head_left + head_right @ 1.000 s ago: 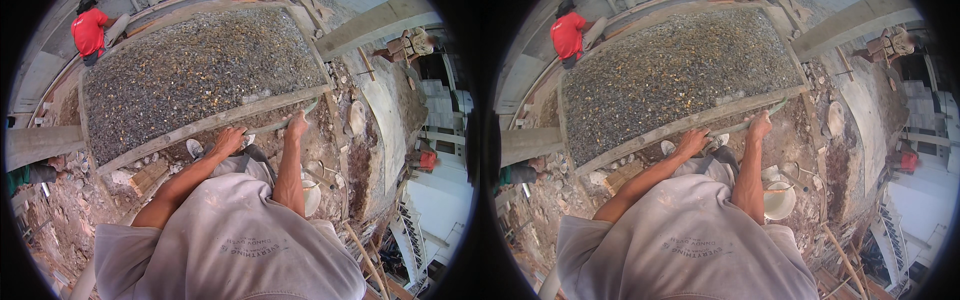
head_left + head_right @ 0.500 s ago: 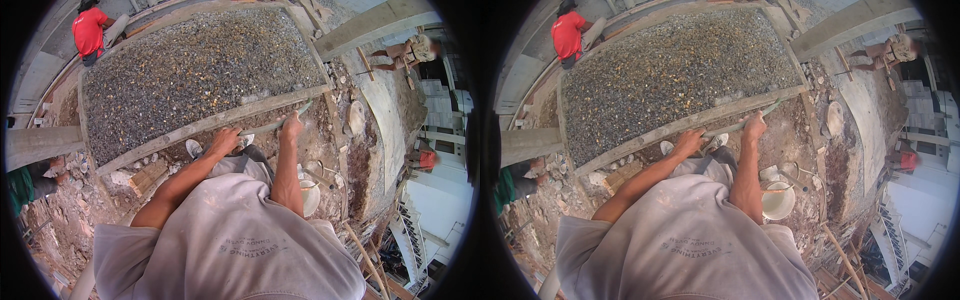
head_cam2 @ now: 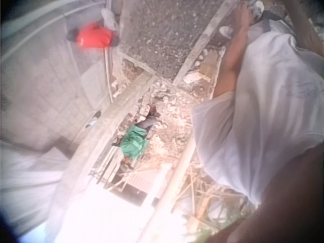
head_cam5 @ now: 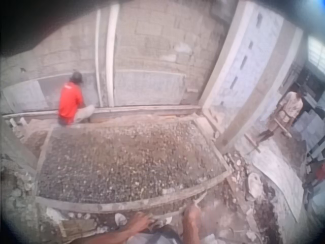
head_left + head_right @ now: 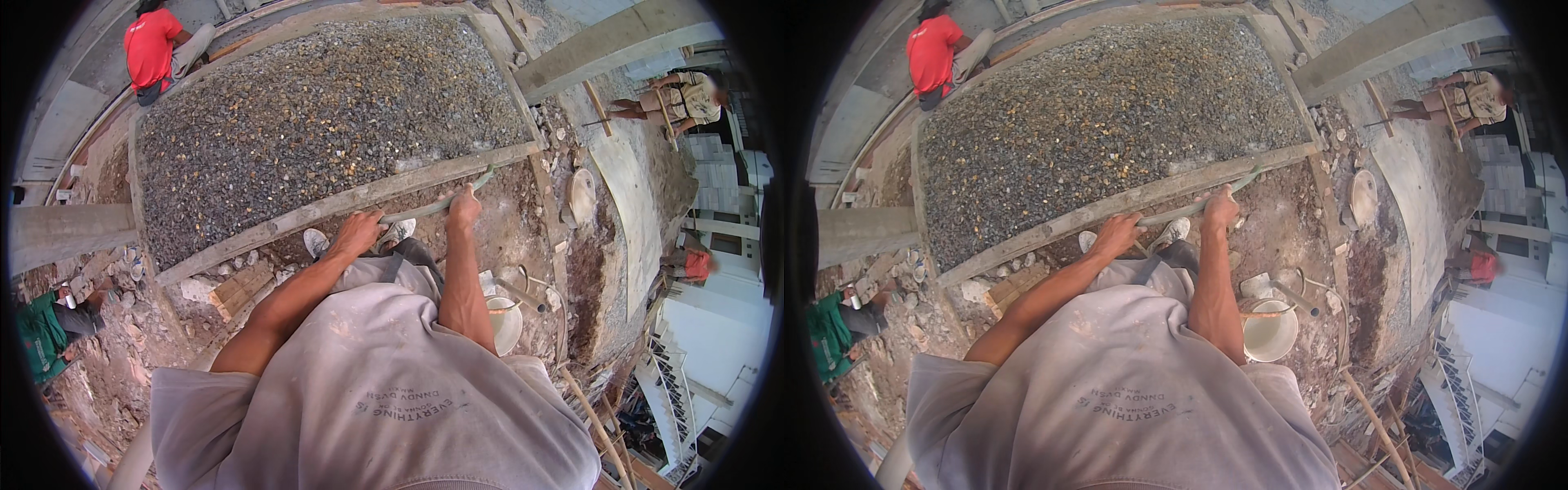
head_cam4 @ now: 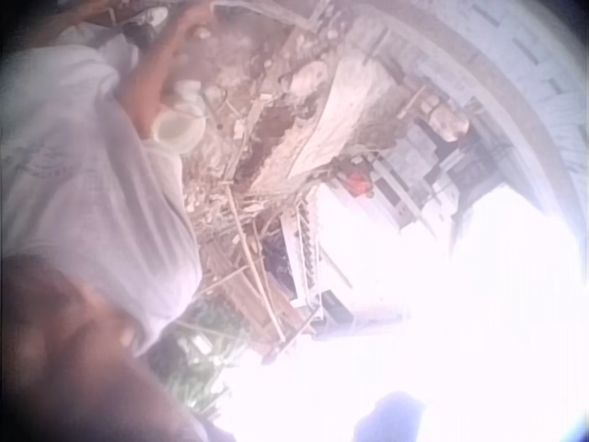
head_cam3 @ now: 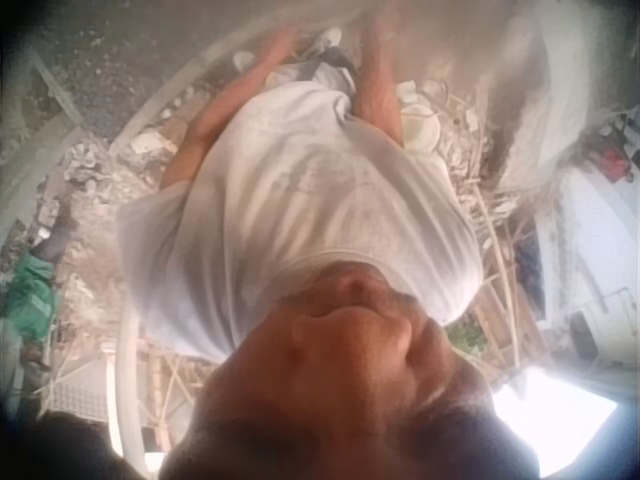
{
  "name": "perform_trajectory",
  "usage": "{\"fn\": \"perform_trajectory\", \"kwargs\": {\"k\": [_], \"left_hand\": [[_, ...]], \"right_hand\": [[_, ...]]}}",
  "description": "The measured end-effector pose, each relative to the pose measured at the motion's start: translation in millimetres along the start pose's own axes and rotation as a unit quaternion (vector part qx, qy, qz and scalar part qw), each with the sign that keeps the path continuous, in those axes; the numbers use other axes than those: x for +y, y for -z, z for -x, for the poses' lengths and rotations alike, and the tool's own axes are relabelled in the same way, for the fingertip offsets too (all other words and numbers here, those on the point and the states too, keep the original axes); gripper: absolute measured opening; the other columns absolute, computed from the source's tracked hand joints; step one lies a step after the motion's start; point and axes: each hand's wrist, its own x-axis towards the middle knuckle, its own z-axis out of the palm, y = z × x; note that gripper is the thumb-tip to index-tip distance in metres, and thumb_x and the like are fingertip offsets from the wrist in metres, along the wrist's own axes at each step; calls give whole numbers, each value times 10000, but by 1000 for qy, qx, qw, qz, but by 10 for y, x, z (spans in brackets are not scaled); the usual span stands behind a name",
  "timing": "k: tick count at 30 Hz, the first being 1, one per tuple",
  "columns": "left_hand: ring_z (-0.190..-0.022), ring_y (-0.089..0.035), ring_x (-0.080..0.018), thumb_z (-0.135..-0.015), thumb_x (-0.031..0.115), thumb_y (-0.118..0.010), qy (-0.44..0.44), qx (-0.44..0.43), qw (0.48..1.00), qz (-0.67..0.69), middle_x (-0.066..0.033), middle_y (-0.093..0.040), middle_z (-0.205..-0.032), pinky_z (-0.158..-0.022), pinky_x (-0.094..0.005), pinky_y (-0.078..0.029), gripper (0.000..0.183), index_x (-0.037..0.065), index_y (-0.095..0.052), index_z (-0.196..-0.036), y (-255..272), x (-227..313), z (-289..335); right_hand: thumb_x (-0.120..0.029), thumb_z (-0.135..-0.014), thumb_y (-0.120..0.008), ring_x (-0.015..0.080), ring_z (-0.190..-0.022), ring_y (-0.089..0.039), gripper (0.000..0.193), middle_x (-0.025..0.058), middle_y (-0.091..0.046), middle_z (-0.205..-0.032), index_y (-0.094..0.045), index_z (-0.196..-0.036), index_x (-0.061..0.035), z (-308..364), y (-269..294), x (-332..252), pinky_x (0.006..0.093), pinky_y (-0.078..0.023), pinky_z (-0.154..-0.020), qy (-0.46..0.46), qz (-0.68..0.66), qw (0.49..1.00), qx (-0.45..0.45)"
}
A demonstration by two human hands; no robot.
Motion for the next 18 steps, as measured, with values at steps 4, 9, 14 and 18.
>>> {"fn": "perform_trajectory", "kwargs": {"k": [4, 9, 14, 18], "left_hand": [[-920, -570, -394, -828, 241, -580, 7, -7, 1000, -3, -210, -617, -936, -775, -479, -444, 282, 25, -560, -1008, -7, -55, 18], [-892, -575, -406, -828, 229, -584, -3, 12, 1000, -11, -207, -620, -920, -763, -485, -444, 271, 21, -559, -999, -45, -137, 56], [-873, -575, -417, -827, 192, -568, 12, -22, 999, -24, -228, -619, -876, -757, -494, -443, 253, 23, -543, -1014, 36, -131, 82], [-870, -575, -420, -826, 174, -550, 4, -19, 999, -25, -247, -616, -849, -755, -499, -443, 255, 29, -531, -1035, 69, -130, 103]], "right_hand": [[-272, -946, -437, 222, -469, -529, 333, 115, -527, -637, -512, -826, 29, 5, 12, 67, 349, -489, -438, -15, -9, 999, -34], [-254, -947, -428, 221, -485, -530, 320, 117, -527, -652, -491, -906, 56, 11, -45, 123, 352, -488, -438, -30, -1, 1000, -7], [-248, -945, -432, 220, -495, -530, 320, 113, -526, -653, -491, -923, 65, 40, -73, 169, 356, -493, -442, -46, -12, 999, -9], [-245, -942, -438, 225, -496, -534, 312, 118, -533, -657, -493, -921, 61, 55, -106, 167, 361, -484, -434, -59, -20, 998, 8]]}}
